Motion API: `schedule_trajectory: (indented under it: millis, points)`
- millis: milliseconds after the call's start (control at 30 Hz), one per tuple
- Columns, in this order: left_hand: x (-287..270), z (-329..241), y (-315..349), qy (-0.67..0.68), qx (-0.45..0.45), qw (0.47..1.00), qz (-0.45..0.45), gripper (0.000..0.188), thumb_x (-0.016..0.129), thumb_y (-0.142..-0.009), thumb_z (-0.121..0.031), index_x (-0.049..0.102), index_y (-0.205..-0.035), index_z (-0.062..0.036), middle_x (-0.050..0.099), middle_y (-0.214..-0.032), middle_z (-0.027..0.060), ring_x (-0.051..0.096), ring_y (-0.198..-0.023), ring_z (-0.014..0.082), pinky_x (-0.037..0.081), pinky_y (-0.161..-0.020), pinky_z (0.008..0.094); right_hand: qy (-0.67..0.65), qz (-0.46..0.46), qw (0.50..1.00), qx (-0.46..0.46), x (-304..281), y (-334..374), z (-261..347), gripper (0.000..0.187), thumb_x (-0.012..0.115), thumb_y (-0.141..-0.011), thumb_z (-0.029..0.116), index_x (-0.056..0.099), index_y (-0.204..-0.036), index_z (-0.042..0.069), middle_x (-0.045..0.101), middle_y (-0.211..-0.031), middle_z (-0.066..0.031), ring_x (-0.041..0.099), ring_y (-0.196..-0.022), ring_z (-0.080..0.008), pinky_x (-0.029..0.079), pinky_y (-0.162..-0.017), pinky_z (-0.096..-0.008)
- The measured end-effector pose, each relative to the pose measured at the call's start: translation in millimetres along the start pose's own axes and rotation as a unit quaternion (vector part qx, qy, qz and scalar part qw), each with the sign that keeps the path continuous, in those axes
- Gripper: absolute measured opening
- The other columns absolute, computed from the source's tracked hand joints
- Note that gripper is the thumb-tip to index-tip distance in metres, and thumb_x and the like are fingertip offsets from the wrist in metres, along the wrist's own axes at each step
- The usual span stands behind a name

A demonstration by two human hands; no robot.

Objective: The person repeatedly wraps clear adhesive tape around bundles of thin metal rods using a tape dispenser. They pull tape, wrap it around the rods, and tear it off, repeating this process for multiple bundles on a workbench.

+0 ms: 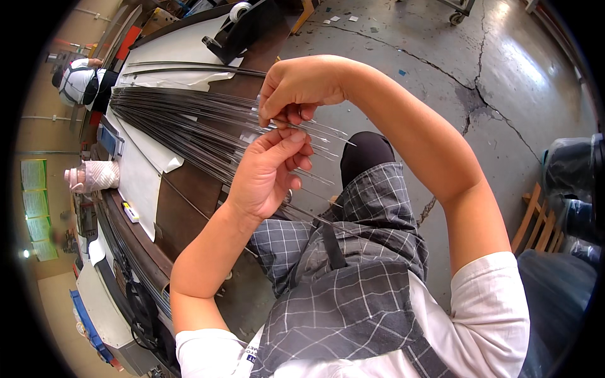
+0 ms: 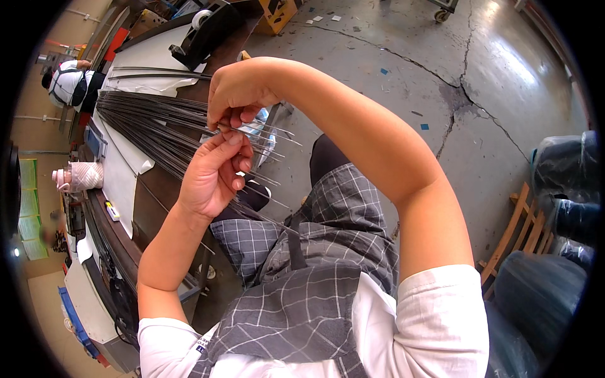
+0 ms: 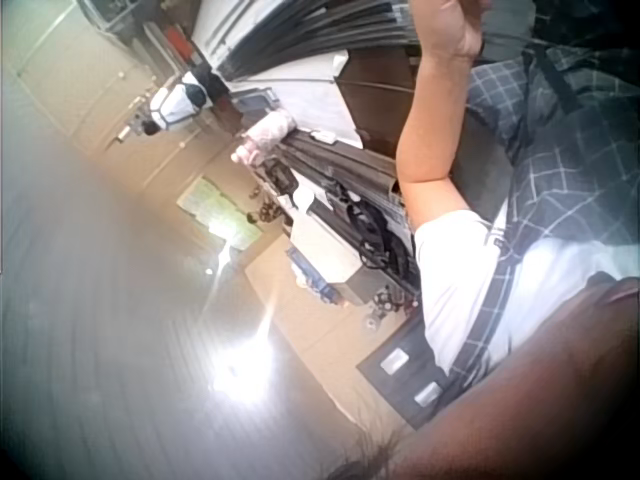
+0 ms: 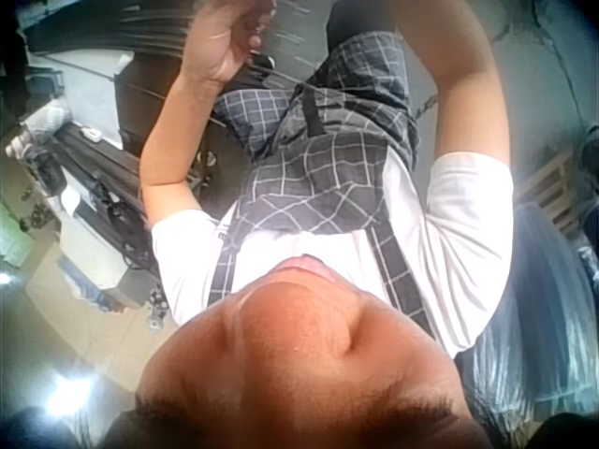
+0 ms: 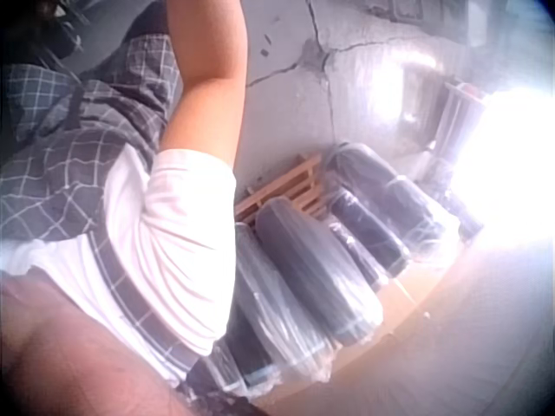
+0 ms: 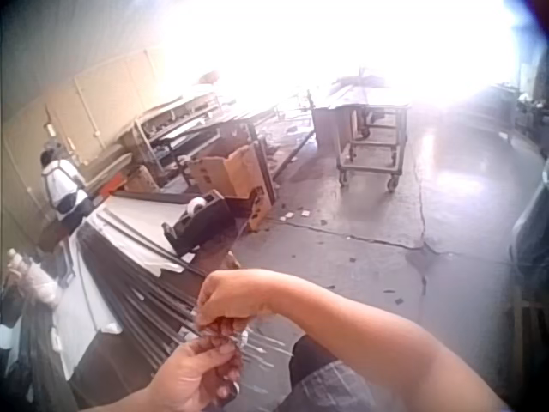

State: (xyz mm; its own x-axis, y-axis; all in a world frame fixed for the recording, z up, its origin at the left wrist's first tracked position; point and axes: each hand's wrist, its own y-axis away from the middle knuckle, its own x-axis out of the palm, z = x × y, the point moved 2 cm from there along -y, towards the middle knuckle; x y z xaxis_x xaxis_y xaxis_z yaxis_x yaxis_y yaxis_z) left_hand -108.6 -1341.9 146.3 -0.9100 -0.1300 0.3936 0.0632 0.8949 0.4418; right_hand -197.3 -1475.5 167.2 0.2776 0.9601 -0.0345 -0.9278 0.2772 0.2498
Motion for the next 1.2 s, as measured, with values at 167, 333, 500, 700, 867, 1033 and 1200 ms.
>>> schedule_trajectory:
  millis: [167,333,500,700,867,1033,1200]
  points:
    - [-0.8,2.4,-0.3,-0.006,-0.002,1.0,-0.014,0.011,0.061,-0.087,-0.02,0.06,-0.089,-0.0093,0.06,-0.08,-0.0009,0.057,-0.067,0.0065,0.042,-0.044,0.0183,0.043,-0.026,0.999,-0.007,1.9,-0.2,-0.6,0.015,0.067,-0.073,0.014,0.062,-0.069,0.001,0.059,-0.061,-0.0023,0.051,-0.052,-0.0066,0.036,-0.044,-0.0192]
    - [-2.7,6.0,-1.4,-0.005,0.003,1.0,-0.023,0.012,0.063,-0.086,-0.021,0.061,-0.091,-0.0093,0.061,-0.08,-0.0015,0.057,-0.067,0.0062,0.041,-0.044,0.0179,0.033,-0.024,0.999,0.0,2.1,-3.7,-1.5,0.014,0.067,-0.073,0.015,0.064,-0.072,0.001,0.057,-0.06,-0.0012,0.051,-0.053,-0.0067,0.038,-0.046,-0.0198]
    - [-2.6,4.6,-1.2,-0.007,0.008,0.999,-0.036,0.015,0.064,-0.085,-0.022,0.062,-0.093,-0.0097,0.061,-0.081,-0.0019,0.057,-0.068,0.0055,0.042,-0.045,0.0176,0.044,-0.016,0.999,-0.007,2.9,-4.8,-1.4,0.014,0.064,-0.074,0.014,0.066,-0.077,0.0,0.059,-0.063,-0.0025,0.052,-0.055,-0.0068,0.041,-0.047,-0.0206]
    - [11.0,1.0,-3.6,0.043,-0.01,0.995,-0.09,0.014,0.063,-0.086,-0.019,0.062,-0.096,-0.0105,0.057,-0.077,-0.0059,0.051,-0.064,0.0017,0.038,-0.045,0.0138,0.019,-0.031,0.999,-0.024,-0.6,-5.5,-4.4,0.023,0.06,-0.075,0.009,0.064,-0.092,-0.005,0.062,-0.068,-0.0058,0.053,-0.056,-0.0083,0.043,-0.049,-0.0222]
    - [10.0,2.7,-7.5,0.104,0.013,0.993,-0.061,0.011,0.064,-0.084,-0.017,0.062,-0.093,-0.0112,0.054,-0.074,-0.0069,0.048,-0.062,0.0012,0.038,-0.045,0.0134,0.071,-0.068,0.995,-0.033,1.9,-5.9,3.6,0.026,0.063,-0.072,0.011,0.063,-0.093,-0.005,0.062,-0.069,-0.007,0.052,-0.056,-0.0095,0.043,-0.048,-0.0229]
    - [17.3,-6.3,-12.1,0.045,0.005,0.998,-0.045,0.011,0.064,-0.085,-0.02,0.059,-0.091,-0.0113,0.057,-0.078,-0.0063,0.048,-0.06,0.0013,0.036,-0.045,0.0137,0.114,-0.081,0.99,-0.02,-3.6,-3.8,11.4,0.025,0.065,-0.07,0.01,0.063,-0.09,-0.004,0.061,-0.068,-0.0056,0.051,-0.054,-0.0096,0.041,-0.048,-0.0233]
    - [14.6,-8.1,-31.2,0.04,0.008,0.997,-0.058,0.017,0.064,-0.085,-0.025,0.062,-0.091,-0.0092,0.057,-0.074,-0.0035,0.049,-0.06,0.0012,0.036,-0.043,0.0132,0.215,-0.115,0.969,-0.029,-9.5,-6.4,18.6,0.025,0.064,-0.069,0.011,0.065,-0.09,-0.002,0.061,-0.067,-0.0053,0.053,-0.055,-0.0105,0.042,-0.049,-0.0241]
